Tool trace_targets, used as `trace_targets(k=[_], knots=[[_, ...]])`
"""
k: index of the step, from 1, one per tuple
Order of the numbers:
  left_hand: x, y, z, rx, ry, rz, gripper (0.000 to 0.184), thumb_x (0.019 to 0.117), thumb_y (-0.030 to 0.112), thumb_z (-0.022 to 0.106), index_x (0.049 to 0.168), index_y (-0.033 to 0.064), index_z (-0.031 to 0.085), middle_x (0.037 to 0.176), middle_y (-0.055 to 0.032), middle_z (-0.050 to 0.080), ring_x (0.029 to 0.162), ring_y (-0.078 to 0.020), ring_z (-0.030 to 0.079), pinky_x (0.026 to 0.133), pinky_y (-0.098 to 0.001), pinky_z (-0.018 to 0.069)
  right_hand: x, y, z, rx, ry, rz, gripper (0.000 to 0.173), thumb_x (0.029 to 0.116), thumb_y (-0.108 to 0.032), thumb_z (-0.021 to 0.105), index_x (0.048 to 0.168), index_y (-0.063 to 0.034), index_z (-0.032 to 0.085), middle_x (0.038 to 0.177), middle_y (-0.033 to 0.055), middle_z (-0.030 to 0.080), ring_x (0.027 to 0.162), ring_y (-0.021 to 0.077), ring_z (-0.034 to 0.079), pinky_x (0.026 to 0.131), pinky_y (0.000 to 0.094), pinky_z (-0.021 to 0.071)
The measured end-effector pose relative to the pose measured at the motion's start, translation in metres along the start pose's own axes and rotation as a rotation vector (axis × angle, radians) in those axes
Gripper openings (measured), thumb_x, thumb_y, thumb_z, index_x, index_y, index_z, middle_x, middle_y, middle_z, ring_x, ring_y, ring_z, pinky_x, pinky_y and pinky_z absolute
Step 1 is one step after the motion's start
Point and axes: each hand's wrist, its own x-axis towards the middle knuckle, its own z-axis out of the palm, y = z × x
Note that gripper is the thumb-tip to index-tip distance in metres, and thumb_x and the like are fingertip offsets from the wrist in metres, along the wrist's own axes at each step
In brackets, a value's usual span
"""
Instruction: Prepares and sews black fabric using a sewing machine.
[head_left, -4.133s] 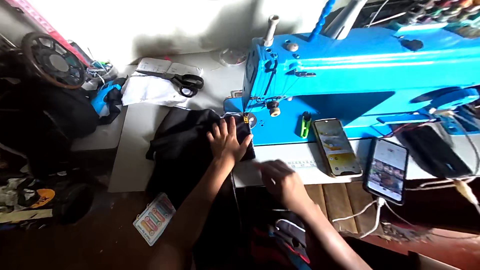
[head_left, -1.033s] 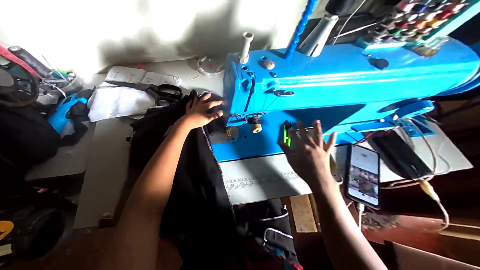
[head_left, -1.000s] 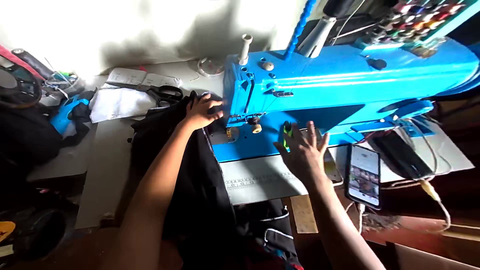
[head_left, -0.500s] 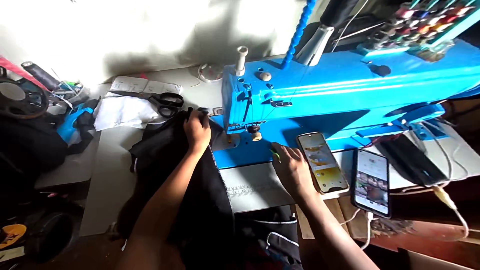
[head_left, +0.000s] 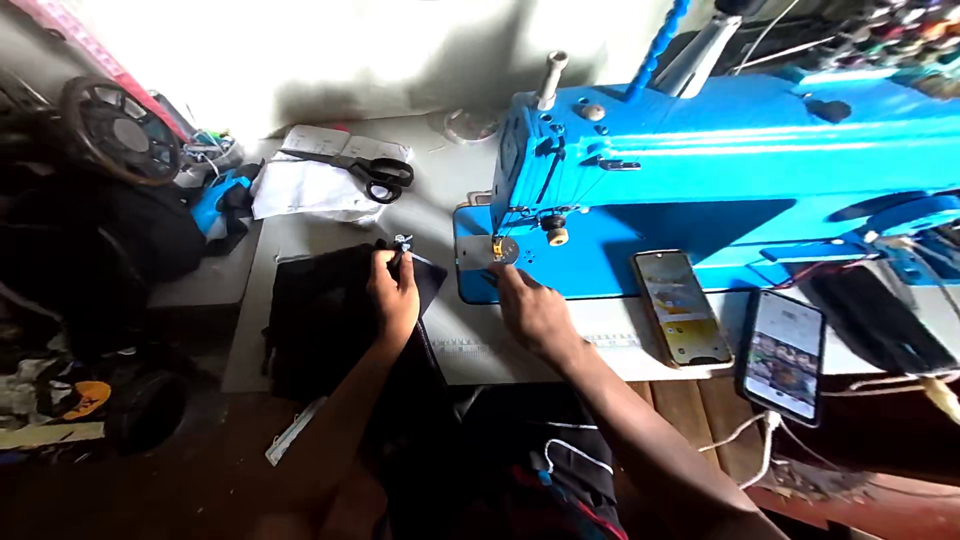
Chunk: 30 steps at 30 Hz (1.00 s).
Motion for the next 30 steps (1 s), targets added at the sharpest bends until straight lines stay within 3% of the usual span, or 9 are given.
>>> trace_targets(k=[4,6,11,15,18,21,24,27,30], knots=[[0.000,0.000,0.001,0.001,0.000,-0.009,0.029,0.1065,0.021,0.055,0.117,-0.0058,0.058,0.110,-0.0222,0.066,0.101,-0.0282,0.067,0.092,-0.0430,0.0547,0.023,-0.030,-0.002,-0.110,-0.218,0.048,0.033,0.1048,-0.020,0.048,0.131,-0.0050,0.062,0.115,0.0223,0.067,0.085,0.0431,0.070,0.067,0.0600,0.0544],[0.001,0.001,0.000,0.020,-0.010,-0.008,0.032,0.1065,0.022,0.055,0.117,-0.0073,0.059,0.111,-0.0241,0.066,0.104,-0.0319,0.067,0.094,-0.0465,0.0543,0.031,-0.038,-0.003,-0.147,-0.257,0.099,0.032,0.1048,-0.023,0.048,0.127,-0.0035,0.060,0.111,0.0226,0.068,0.087,0.0436,0.070,0.068,0.0598,0.0538],[0.002,0.002,0.001,0.018,-0.010,-0.018,0.032,0.1063,0.022,0.055,0.117,-0.0080,0.060,0.113,-0.0255,0.066,0.108,-0.0347,0.066,0.097,-0.0486,0.0527,0.040,-0.043,0.007,-0.197,-0.232,0.087,0.033,0.1052,-0.018,0.049,0.134,-0.0046,0.060,0.109,0.0239,0.068,0.088,0.0447,0.070,0.069,0.0592,0.0546],[0.002,0.004,0.002,0.024,-0.005,-0.036,0.031,0.1058,0.022,0.056,0.116,-0.0066,0.061,0.111,-0.0245,0.067,0.105,-0.0360,0.066,0.095,-0.0512,0.0522,0.034,-0.038,0.020,-0.256,-0.156,-0.033,0.027,0.1038,-0.011,0.051,0.124,-0.0027,0.066,0.105,0.0241,0.067,0.084,0.0433,0.070,0.067,0.0556,0.0558],[0.003,0.004,0.001,0.029,-0.021,-0.036,0.030,0.1057,0.021,0.056,0.116,-0.0063,0.061,0.112,-0.0249,0.067,0.107,-0.0380,0.065,0.096,-0.0531,0.0513,0.027,-0.036,0.027,-0.270,-0.103,-0.081,0.027,0.1037,-0.009,0.052,0.124,0.0003,0.067,0.109,0.0257,0.066,0.089,0.0438,0.070,0.068,0.0536,0.0564],[0.003,0.004,0.002,0.037,-0.021,-0.015,0.029,0.1045,0.019,0.058,0.115,-0.0074,0.062,0.111,-0.0254,0.067,0.107,-0.0382,0.066,0.097,-0.0535,0.0504,0.024,-0.032,0.034,-0.279,-0.033,-0.134,0.025,0.1028,-0.007,0.053,0.121,0.0023,0.068,0.104,0.0261,0.066,0.083,0.0434,0.070,0.064,0.0529,0.0566],[0.003,0.003,0.004,0.046,-0.003,0.014,0.025,0.1032,0.015,0.059,0.112,-0.0081,0.063,0.108,-0.0245,0.068,0.103,-0.0372,0.067,0.095,-0.0530,0.0510,0.021,-0.034,0.033,-0.316,-0.076,-0.135,0.026,0.1034,-0.004,0.050,0.123,0.0024,0.067,0.107,0.0266,0.067,0.082,0.0435,0.070,0.065,0.0539,0.0562],[0.004,0.003,0.005,0.040,0.009,0.014,0.024,0.1024,0.015,0.060,0.110,-0.0078,0.064,0.107,-0.0237,0.068,0.104,-0.0359,0.066,0.095,-0.0523,0.0506,0.020,-0.030,0.030,-0.304,-0.091,-0.100,0.026,0.1045,-0.012,0.050,0.118,0.0003,0.069,0.105,0.0243,0.068,0.082,0.0428,0.071,0.066,0.0549,0.0560],[0.004,0.004,0.004,0.029,0.002,-0.008,0.025,0.1029,0.015,0.060,0.112,-0.0079,0.063,0.110,-0.0245,0.068,0.106,-0.0370,0.066,0.097,-0.0524,0.0505,0.020,-0.027,0.022,-0.250,-0.100,-0.034,0.031,0.1059,-0.025,0.053,0.122,-0.0034,0.068,0.108,0.0233,0.069,0.084,0.0433,0.071,0.068,0.0578,0.0560]])
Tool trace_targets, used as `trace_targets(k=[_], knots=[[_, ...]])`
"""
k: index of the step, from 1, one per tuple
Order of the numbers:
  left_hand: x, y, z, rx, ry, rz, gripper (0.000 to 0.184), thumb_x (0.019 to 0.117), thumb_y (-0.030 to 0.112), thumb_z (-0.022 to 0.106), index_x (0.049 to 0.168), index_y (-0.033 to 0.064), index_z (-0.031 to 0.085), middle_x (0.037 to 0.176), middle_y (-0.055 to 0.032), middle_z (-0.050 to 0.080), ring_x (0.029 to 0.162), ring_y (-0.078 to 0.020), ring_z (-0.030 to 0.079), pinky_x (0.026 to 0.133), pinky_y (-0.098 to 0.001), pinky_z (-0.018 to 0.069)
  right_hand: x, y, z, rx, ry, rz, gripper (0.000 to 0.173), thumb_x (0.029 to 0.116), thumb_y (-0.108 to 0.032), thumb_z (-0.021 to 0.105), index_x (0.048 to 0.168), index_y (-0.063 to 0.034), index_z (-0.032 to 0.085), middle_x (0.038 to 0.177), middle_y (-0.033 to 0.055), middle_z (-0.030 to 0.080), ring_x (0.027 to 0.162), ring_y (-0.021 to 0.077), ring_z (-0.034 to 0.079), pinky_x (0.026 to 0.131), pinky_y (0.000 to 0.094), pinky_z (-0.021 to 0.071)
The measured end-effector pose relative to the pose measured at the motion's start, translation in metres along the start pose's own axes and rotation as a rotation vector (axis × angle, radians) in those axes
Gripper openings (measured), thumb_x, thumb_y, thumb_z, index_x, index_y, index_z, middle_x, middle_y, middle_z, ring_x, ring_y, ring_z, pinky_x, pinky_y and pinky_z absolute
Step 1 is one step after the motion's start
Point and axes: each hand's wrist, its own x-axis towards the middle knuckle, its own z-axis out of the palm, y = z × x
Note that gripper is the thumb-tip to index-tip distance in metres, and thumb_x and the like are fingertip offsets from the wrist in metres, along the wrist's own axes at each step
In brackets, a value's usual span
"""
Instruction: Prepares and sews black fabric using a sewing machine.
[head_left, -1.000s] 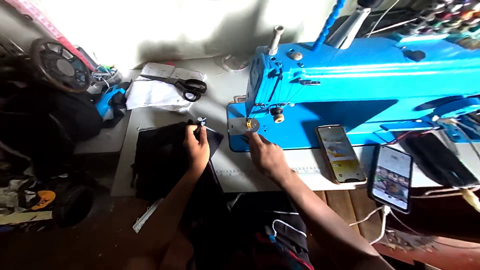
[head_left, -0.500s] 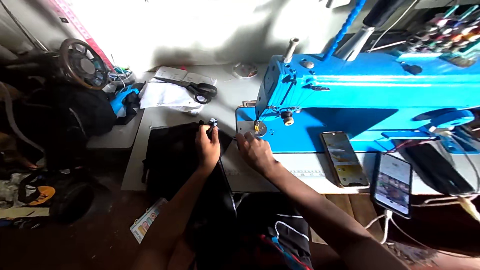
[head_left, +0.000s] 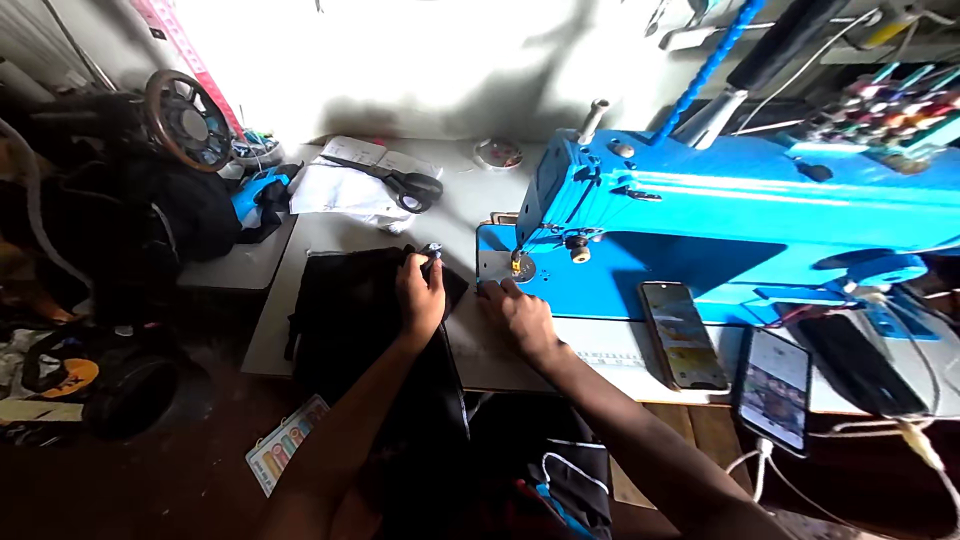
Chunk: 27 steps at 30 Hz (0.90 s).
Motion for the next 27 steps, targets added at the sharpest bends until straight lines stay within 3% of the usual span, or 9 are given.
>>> trace_targets(k=[10,13,15,17,18,20,23,27], knots=[[0.000,0.002,-0.003,0.005,-0.031,-0.036,0.028,0.1042,0.017,0.058,0.115,-0.0090,0.063,0.115,-0.0260,0.067,0.111,-0.0384,0.065,0.100,-0.0525,0.0494,0.014,-0.002,-0.003,-0.008,-0.096,0.034,0.031,0.1050,-0.029,0.054,0.119,-0.0074,0.071,0.108,0.0214,0.070,0.088,0.0433,0.070,0.069,0.0597,0.0538],[-0.005,0.000,-0.007,-0.019,-0.023,-0.026,0.027,0.1024,0.016,0.060,0.113,-0.0085,0.064,0.111,-0.0247,0.068,0.108,-0.0363,0.066,0.098,-0.0510,0.0508,-0.004,0.013,-0.013,0.094,0.026,0.040,0.029,0.1028,-0.029,0.057,0.112,-0.0067,0.074,0.103,0.0212,0.072,0.086,0.0443,0.071,0.069,0.0637,0.0539],[-0.017,-0.003,-0.011,-0.015,-0.086,0.044,0.027,0.0996,0.019,0.064,0.110,-0.0066,0.067,0.108,-0.0217,0.069,0.107,-0.0333,0.066,0.098,-0.0496,0.0521,-0.021,0.030,-0.015,0.160,0.194,0.024,0.027,0.1005,-0.027,0.060,0.109,-0.0059,0.075,0.099,0.0188,0.074,0.081,0.0403,0.073,0.066,0.0612,0.0558],[-0.035,-0.003,-0.017,0.075,-0.255,0.152,0.034,0.0948,0.028,0.070,0.111,-0.0012,0.071,0.117,-0.0184,0.070,0.117,-0.0337,0.064,0.106,-0.0540,0.0465,-0.037,0.043,-0.020,0.218,0.246,0.021,0.029,0.1004,-0.026,0.062,0.115,-0.0042,0.073,0.100,0.0186,0.073,0.081,0.0373,0.073,0.067,0.0568,0.0573],[-0.045,0.002,-0.020,0.157,-0.370,0.185,0.043,0.0929,0.038,0.071,0.119,0.0039,0.071,0.130,-0.0164,0.067,0.130,-0.0349,0.058,0.114,-0.0588,0.0378,-0.043,0.046,-0.023,0.251,0.231,0.032,0.031,0.1006,-0.028,0.063,0.118,-0.0036,0.072,0.100,0.0189,0.073,0.082,0.0362,0.072,0.069,0.0556,0.0577],[-0.060,0.014,-0.022,0.273,-0.537,0.222,0.061,0.0896,0.052,0.071,0.134,0.0108,0.067,0.148,-0.0159,0.057,0.143,-0.0401,0.045,0.119,-0.0671,0.0244,-0.051,0.050,-0.030,0.353,0.159,0.089,0.039,0.0985,-0.035,0.067,0.118,-0.0013,0.071,0.096,0.0191,0.072,0.079,0.0337,0.070,0.071,0.0539,0.0562],[-0.068,0.022,-0.019,0.289,-0.580,0.209,0.065,0.0869,0.057,0.072,0.136,0.0138,0.066,0.151,-0.0154,0.054,0.145,-0.0412,0.042,0.119,-0.0686,0.0217,-0.045,0.049,-0.036,0.541,-0.008,0.197,0.042,0.0937,-0.040,0.074,0.109,-0.0008,0.070,0.082,0.0126,0.065,0.071,0.0231,0.059,0.068,0.0457,0.0490],[-0.066,0.020,-0.017,0.298,-0.582,0.207,0.066,0.0857,0.058,0.072,0.133,0.0132,0.068,0.150,-0.0139,0.055,0.145,-0.0396,0.042,0.120,-0.0662,0.0211,-0.025,0.039,-0.030,0.643,-0.154,0.120,0.034,0.0933,-0.031,0.076,0.110,-0.0022,0.072,0.086,0.0114,0.067,0.075,0.0216,0.061,0.073,0.0450,0.0517]])
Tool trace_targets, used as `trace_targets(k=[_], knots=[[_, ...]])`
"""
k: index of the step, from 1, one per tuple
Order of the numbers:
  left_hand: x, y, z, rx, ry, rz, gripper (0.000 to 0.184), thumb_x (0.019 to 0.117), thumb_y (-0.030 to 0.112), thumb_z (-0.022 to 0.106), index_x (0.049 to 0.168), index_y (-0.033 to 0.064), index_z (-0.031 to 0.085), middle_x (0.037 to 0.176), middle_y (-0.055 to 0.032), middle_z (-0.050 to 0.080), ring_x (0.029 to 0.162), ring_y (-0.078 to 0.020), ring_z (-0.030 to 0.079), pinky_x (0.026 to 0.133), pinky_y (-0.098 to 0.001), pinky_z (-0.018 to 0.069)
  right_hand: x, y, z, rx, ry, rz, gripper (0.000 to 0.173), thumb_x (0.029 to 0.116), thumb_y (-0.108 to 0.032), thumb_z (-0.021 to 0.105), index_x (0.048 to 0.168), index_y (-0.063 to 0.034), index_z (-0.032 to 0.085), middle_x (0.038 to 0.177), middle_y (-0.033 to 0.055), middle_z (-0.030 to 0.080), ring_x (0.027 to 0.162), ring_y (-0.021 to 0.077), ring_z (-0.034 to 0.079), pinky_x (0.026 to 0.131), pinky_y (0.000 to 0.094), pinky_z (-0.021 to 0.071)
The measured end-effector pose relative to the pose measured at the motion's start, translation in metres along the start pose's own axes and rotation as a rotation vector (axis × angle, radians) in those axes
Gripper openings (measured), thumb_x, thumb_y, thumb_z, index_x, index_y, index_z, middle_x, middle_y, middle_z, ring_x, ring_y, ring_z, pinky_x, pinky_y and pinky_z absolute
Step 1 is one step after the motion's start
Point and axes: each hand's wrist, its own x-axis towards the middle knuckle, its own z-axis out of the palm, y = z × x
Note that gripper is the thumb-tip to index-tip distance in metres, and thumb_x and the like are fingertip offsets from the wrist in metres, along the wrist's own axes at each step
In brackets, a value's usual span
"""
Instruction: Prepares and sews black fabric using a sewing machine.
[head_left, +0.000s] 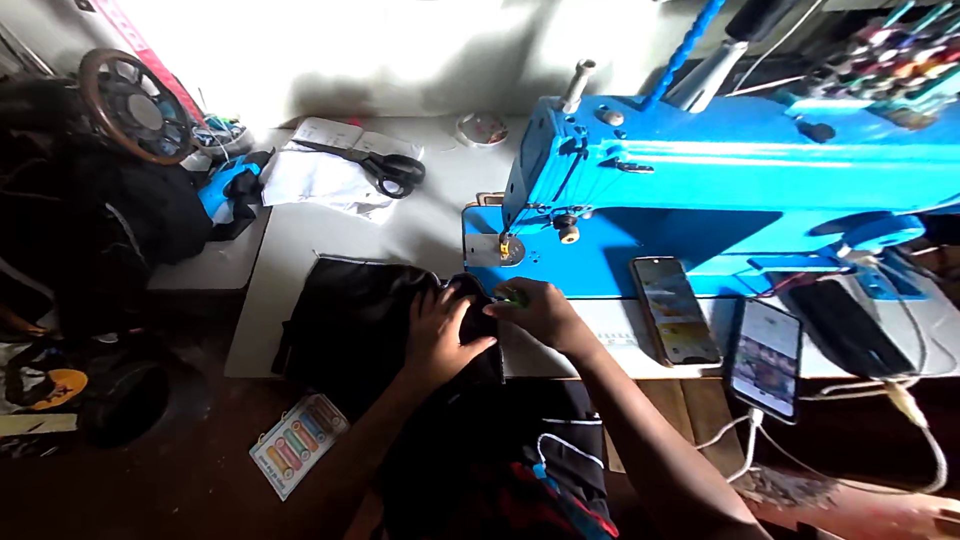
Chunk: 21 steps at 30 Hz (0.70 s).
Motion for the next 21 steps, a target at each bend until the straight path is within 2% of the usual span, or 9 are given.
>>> trace_targets(k=[3,5,7,9,10,12,13,17,21], knots=[[0.000,0.000,0.000,0.004,0.022,0.009,0.066,0.0845,0.059,0.073,0.132,0.0131,0.068,0.150,-0.0129,0.055,0.145,-0.0392,0.043,0.120,-0.0658,0.0223,0.013,0.009,-0.001,-0.093,0.124,-0.063,0.022,0.0964,-0.023,0.072,0.096,-0.0010,0.072,0.077,0.0137,0.066,0.070,0.0276,0.063,0.067,0.0510,0.0513],[-0.001,-0.001,0.001,-0.011,0.028,0.010,0.067,0.0847,0.059,0.073,0.134,0.0131,0.068,0.152,-0.0119,0.054,0.145,-0.0385,0.042,0.120,-0.0659,0.0221,0.016,0.016,-0.011,-0.205,0.273,-0.018,0.021,0.0983,-0.022,0.069,0.099,-0.0003,0.072,0.078,0.0189,0.068,0.072,0.0373,0.066,0.067,0.0602,0.0517],[-0.001,-0.001,0.001,-0.020,0.037,0.013,0.067,0.0844,0.059,0.074,0.133,0.0131,0.068,0.152,-0.0112,0.054,0.145,-0.0378,0.043,0.120,-0.0661,0.0224,0.011,0.017,-0.021,-0.247,0.322,0.050,0.025,0.0998,-0.025,0.068,0.101,0.0002,0.070,0.079,0.0208,0.067,0.073,0.0401,0.066,0.067,0.0616,0.0505],[-0.001,0.000,0.001,-0.020,0.030,0.009,0.068,0.0840,0.059,0.074,0.133,0.0123,0.068,0.151,-0.0116,0.055,0.144,-0.0374,0.045,0.119,-0.0662,0.0230,-0.003,0.016,-0.026,-0.224,0.211,0.068,0.035,0.0990,-0.033,0.069,0.114,-0.0011,0.069,0.085,0.0204,0.068,0.077,0.0382,0.066,0.071,0.0597,0.0517],[-0.001,0.000,0.001,-0.013,0.021,0.003,0.068,0.0842,0.059,0.073,0.133,0.0124,0.068,0.151,-0.0116,0.055,0.143,-0.0367,0.045,0.119,-0.0658,0.0229,-0.011,0.016,-0.025,-0.242,0.140,0.060,0.042,0.0989,-0.038,0.068,0.122,-0.0021,0.067,0.092,0.0215,0.070,0.082,0.0395,0.068,0.075,0.0611,0.0530],[0.000,0.000,0.000,0.004,0.006,-0.008,0.068,0.0846,0.060,0.072,0.133,0.0128,0.068,0.151,-0.0116,0.055,0.144,-0.0367,0.044,0.120,-0.0651,0.0221,-0.024,0.019,-0.016,-0.351,0.099,0.002,0.046,0.1017,-0.043,0.061,0.128,-0.0045,0.065,0.107,0.0212,0.072,0.094,0.0412,0.071,0.080,0.0629,0.0544],[0.000,0.001,0.000,0.010,-0.003,-0.015,0.068,0.0847,0.061,0.072,0.133,0.0134,0.068,0.152,-0.0116,0.054,0.145,-0.0367,0.044,0.121,-0.0646,0.0215,-0.028,0.021,-0.009,-0.417,0.142,-0.040,0.043,0.1027,-0.041,0.059,0.126,-0.0057,0.067,0.108,0.0207,0.072,0.094,0.0415,0.071,0.076,0.0626,0.0551],[0.000,0.000,0.001,0.026,-0.002,-0.012,0.067,0.0848,0.062,0.071,0.134,0.0155,0.067,0.152,-0.0106,0.054,0.145,-0.0373,0.043,0.120,-0.0646,0.0221,-0.034,0.017,0.013,-0.584,0.394,-0.232,0.027,0.0986,-0.028,0.064,0.109,-0.0042,0.074,0.087,0.0181,0.070,0.077,0.0385,0.071,0.059,0.0539,0.0554],[0.001,0.000,0.001,0.036,0.003,-0.010,0.067,0.0851,0.062,0.070,0.134,0.0166,0.067,0.152,-0.0098,0.054,0.145,-0.0380,0.042,0.120,-0.0643,0.0224,-0.025,0.015,0.026,-0.619,0.428,-0.282,0.020,0.0962,-0.020,0.066,0.102,-0.0029,0.075,0.084,0.0171,0.068,0.071,0.0364,0.070,0.055,0.0503,0.0541]])
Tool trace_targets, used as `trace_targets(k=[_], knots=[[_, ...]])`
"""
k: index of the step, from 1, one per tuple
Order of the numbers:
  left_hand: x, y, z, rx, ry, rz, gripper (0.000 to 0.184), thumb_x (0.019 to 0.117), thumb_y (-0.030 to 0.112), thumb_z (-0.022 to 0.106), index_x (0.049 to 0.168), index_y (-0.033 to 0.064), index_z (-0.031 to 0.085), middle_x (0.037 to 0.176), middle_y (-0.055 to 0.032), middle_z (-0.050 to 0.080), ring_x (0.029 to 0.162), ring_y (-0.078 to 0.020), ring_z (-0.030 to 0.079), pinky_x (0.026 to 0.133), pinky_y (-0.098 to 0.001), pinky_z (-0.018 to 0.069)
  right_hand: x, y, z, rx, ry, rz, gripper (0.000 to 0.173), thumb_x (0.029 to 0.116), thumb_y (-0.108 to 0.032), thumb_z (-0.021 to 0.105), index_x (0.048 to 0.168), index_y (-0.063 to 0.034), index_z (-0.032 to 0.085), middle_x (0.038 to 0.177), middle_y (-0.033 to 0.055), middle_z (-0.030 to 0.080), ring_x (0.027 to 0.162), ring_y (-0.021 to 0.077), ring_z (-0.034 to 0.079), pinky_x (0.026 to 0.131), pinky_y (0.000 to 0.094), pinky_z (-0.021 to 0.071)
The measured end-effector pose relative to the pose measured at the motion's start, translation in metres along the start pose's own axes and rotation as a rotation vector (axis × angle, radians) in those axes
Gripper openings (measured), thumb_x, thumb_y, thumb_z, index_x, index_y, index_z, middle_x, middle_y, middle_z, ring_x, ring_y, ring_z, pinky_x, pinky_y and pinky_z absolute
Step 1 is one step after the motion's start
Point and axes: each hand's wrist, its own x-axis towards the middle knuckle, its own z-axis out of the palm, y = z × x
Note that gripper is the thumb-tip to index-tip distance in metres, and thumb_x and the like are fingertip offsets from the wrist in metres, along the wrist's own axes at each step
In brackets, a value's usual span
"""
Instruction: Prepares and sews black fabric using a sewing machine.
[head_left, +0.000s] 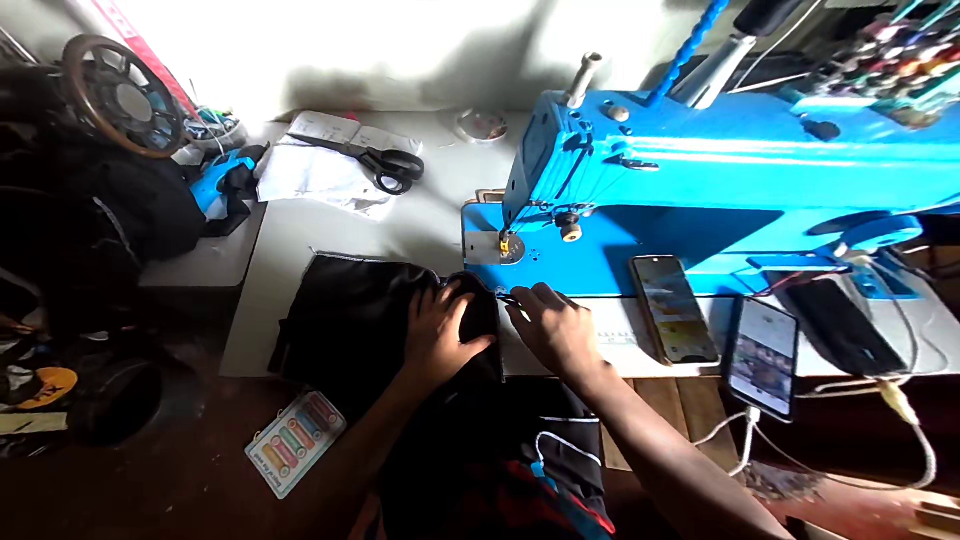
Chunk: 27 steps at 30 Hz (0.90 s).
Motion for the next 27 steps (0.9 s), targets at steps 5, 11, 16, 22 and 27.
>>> trace_targets(k=[5,11,16,22,27], knots=[[-0.001,0.000,0.000,-0.002,-0.008,-0.003,0.067,0.0858,0.063,0.069,0.136,0.0175,0.066,0.153,-0.0095,0.053,0.146,-0.0372,0.041,0.121,-0.0630,0.0213,0.008,-0.006,0.008,-0.049,-0.009,0.007,0.017,0.0965,-0.018,0.066,0.098,-0.0026,0.074,0.083,0.0160,0.068,0.069,0.0356,0.070,0.052,0.0495,0.0537],[-0.001,0.001,-0.002,-0.012,-0.004,-0.003,0.067,0.0852,0.061,0.070,0.135,0.0170,0.067,0.153,-0.0095,0.053,0.146,-0.0371,0.042,0.121,-0.0637,0.0215,0.010,-0.005,0.006,-0.041,-0.050,0.038,0.018,0.0964,-0.016,0.065,0.095,-0.0008,0.073,0.084,0.0175,0.069,0.067,0.0373,0.070,0.052,0.0522,0.0536],[-0.001,0.001,-0.003,-0.010,-0.008,-0.007,0.068,0.0855,0.062,0.070,0.136,0.0168,0.066,0.153,-0.0099,0.053,0.145,-0.0373,0.043,0.121,-0.0636,0.0215,0.004,-0.004,-0.001,-0.029,-0.031,0.050,0.017,0.0947,-0.015,0.066,0.097,-0.0010,0.074,0.084,0.0172,0.070,0.068,0.0371,0.071,0.052,0.0529,0.0532],[0.000,0.002,-0.004,0.001,-0.022,-0.015,0.067,0.0853,0.062,0.070,0.135,0.0168,0.067,0.153,-0.0102,0.053,0.146,-0.0383,0.041,0.121,-0.0638,0.0214,0.010,-0.007,0.003,-0.044,-0.088,0.073,0.019,0.0967,-0.017,0.065,0.101,-0.0005,0.074,0.088,0.0182,0.071,0.071,0.0383,0.071,0.054,0.0539,0.0542],[-0.001,0.001,-0.003,-0.005,-0.026,-0.017,0.068,0.0852,0.062,0.070,0.136,0.0170,0.066,0.154,-0.0099,0.052,0.147,-0.0375,0.040,0.121,-0.0628,0.0202,0.017,-0.010,0.004,-0.038,-0.152,0.081,0.022,0.0985,-0.018,0.063,0.093,0.0014,0.072,0.086,0.0195,0.070,0.071,0.0406,0.071,0.056,0.0564,0.0534]])
